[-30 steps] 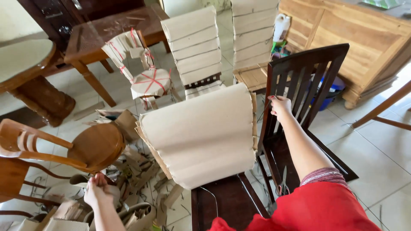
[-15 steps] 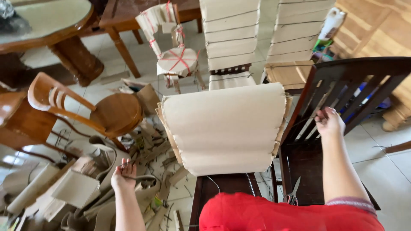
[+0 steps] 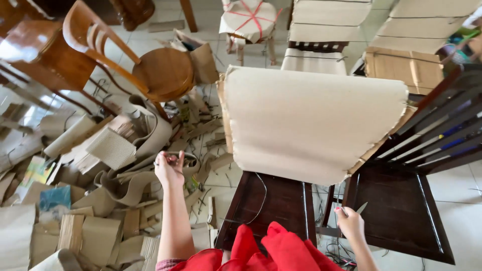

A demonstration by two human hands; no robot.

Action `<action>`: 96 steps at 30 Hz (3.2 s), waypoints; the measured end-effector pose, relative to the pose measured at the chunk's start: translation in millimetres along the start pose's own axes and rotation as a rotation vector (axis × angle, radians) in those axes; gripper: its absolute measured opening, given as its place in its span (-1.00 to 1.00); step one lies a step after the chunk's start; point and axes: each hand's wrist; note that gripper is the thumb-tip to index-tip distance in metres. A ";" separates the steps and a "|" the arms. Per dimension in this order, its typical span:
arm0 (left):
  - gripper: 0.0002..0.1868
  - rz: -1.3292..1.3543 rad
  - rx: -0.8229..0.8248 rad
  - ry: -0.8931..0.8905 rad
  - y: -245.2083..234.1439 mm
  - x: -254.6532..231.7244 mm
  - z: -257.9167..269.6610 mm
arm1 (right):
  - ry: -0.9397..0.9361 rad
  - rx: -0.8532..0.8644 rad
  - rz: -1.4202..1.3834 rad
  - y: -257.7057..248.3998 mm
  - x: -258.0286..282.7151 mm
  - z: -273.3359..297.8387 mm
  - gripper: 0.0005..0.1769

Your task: Wrapping wooden chairs with cardboard sheets and securing them with wire for transport.

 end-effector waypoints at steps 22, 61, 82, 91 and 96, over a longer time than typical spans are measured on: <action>-0.69 -0.566 0.089 -0.185 55.2 -20.4 -129.3 | 0.232 -0.053 -0.853 -46.2 -22.2 -67.3 -0.83; -0.90 -0.594 0.500 0.584 -14.2 -314.2 97.0 | -1.685 0.064 -0.214 113.0 523.1 223.2 -0.78; -0.69 -0.105 0.461 0.278 -34.6 -266.9 4.0 | -1.422 0.097 0.148 67.4 427.4 212.9 -0.51; -0.68 -0.591 0.978 -0.354 -34.0 -157.3 41.1 | -1.386 0.240 0.749 41.3 384.9 303.2 -0.70; -0.68 -0.664 1.165 -0.514 2.8 -121.2 70.5 | -1.122 -0.022 0.379 -48.1 371.3 271.5 -0.63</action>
Point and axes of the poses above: each hand's wrist, its own z-axis away from the middle knuckle, its own y-axis out of the palm, x = y × z, and after that the axes turned 15 degrees about z, right-handed
